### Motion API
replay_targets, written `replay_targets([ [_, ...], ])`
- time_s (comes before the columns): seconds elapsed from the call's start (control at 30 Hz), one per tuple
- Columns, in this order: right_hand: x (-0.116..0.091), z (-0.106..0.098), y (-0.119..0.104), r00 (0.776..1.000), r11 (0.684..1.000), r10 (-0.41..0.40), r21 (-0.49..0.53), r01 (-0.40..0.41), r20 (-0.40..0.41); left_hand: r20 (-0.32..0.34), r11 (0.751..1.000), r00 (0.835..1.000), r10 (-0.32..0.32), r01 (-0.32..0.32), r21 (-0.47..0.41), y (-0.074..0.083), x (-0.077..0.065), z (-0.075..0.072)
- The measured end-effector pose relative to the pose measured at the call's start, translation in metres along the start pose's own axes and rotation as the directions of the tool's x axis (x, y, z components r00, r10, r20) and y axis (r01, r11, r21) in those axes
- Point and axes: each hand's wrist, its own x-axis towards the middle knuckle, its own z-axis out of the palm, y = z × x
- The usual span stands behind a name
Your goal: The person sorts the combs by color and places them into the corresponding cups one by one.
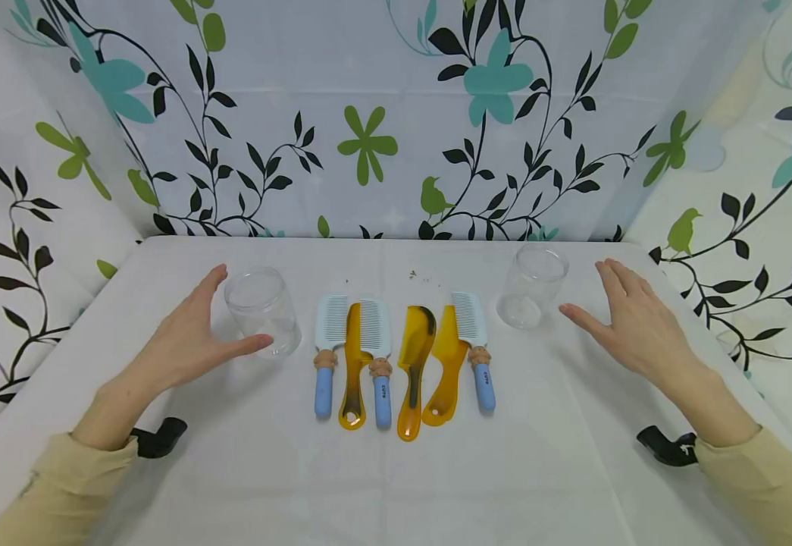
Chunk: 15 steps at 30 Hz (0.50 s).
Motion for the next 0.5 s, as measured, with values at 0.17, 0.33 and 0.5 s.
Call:
replay_targets([
  [0.17, -0.002, 0.001, -0.007, 0.999, 0.996, 0.043, 0.075, -0.041, -0.029, 0.041, 0.978, 0.999, -0.021, 0.029, -0.206, 0.003, 0.009, 0.003],
  [0.33, -0.003, 0.003, -0.019, 0.987, 0.991, -0.031, 0.121, 0.05, -0.155, 0.04, 0.936, 0.999, -0.015, 0.029, -0.35, 0.006, 0.016, 0.006],
  [0.5, 0.001, 0.006, -0.036, 0.989, 0.984, -0.077, 0.15, 0.096, -0.128, 0.015, 0.904, 1.0, 0.0, 0.006, -0.428, 0.007, 0.02, 0.014],
])
